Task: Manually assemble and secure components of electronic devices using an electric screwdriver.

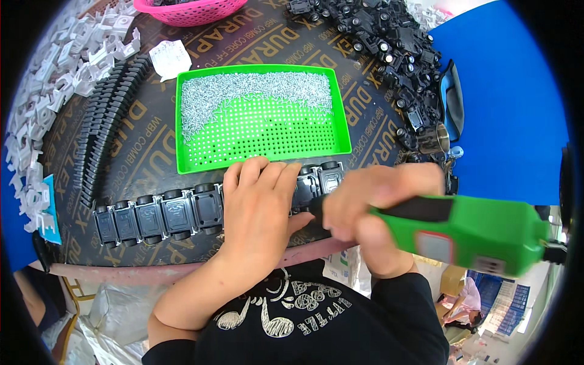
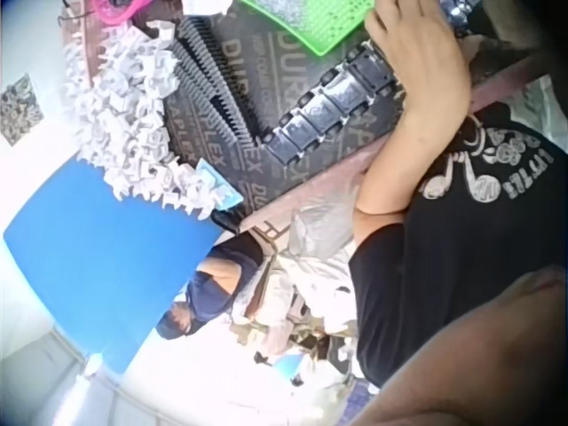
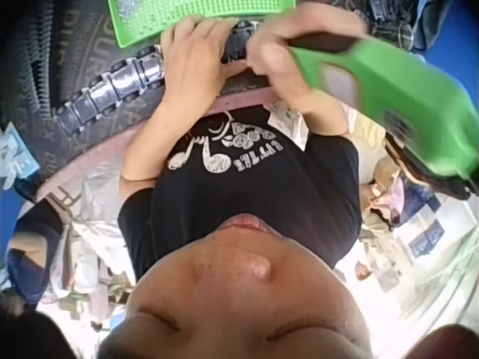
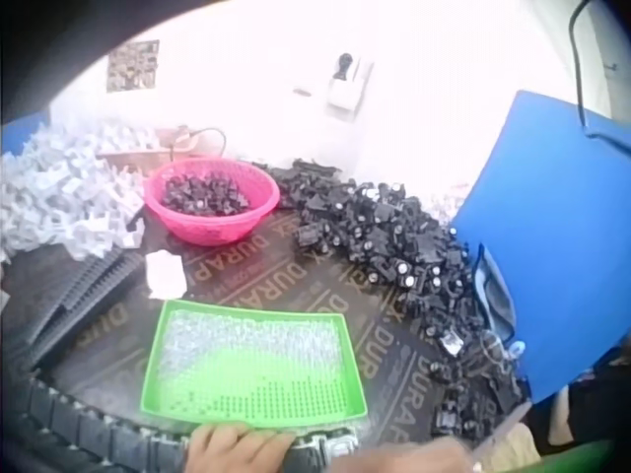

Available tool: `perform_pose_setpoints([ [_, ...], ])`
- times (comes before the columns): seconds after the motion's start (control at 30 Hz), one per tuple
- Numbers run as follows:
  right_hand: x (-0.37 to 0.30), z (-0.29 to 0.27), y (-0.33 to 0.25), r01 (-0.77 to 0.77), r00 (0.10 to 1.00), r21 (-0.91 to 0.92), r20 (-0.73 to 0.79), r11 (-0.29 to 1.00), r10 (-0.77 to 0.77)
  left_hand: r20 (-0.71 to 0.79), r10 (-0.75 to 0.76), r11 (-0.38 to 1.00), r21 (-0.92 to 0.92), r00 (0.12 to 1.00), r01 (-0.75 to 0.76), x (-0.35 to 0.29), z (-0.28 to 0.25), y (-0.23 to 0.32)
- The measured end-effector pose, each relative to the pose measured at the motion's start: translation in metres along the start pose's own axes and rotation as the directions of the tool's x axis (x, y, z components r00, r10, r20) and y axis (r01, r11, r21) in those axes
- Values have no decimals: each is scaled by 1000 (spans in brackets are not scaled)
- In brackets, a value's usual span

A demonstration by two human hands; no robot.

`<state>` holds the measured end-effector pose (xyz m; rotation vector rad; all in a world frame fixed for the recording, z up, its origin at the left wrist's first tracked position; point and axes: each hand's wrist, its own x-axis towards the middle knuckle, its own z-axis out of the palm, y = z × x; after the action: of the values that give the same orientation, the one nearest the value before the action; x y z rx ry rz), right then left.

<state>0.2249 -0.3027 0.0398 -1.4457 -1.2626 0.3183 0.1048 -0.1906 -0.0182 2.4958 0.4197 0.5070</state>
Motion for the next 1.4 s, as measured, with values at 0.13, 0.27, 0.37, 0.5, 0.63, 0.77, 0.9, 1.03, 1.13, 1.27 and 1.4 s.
perform_pose_setpoints([
  [0.13,7,-29,-12,326,918,271,-321,906,-234,-36,-60,994,-89,998,56,-2,-14,21],
  [0.27,13,-37,13,71,741,37,-671,997,-28,279,-403,887,-118,872,447,-32,-51,17],
  [0.37,5,-34,30,9,753,118,-654,993,71,400,-290,817,-370,869,443,-49,-41,7],
  [0.5,2,-20,35,74,787,75,-616,994,-12,504,-53,856,-422,862,299,-41,-31,15],
  [0.63,13,-18,21,23,725,-23,-688,999,-33,270,91,993,-99,959,-66,-32,-14,22],
  [0.77,30,-16,17,197,733,58,-672,979,-107,177,202,964,139,963,-228,-26,4,14],
  [0.9,52,-3,34,259,820,90,-546,962,-170,203,273,939,156,940,-307,-26,4,12],
  [1.03,68,10,49,189,893,132,-436,973,-115,203,258,935,194,945,-297,-25,3,13],
  [1.13,68,16,61,144,908,173,-414,974,-61,220,253,950,128,942,-285,-23,0,9],
  [1.27,67,19,63,122,898,135,-437,983,-52,128,67,997,-41,990,-62,-16,-29,-4],
  [1.4,70,19,64,149,892,125,-445,981,-79,175,-95,992,-62,980,107,-15,-40,-21],
])
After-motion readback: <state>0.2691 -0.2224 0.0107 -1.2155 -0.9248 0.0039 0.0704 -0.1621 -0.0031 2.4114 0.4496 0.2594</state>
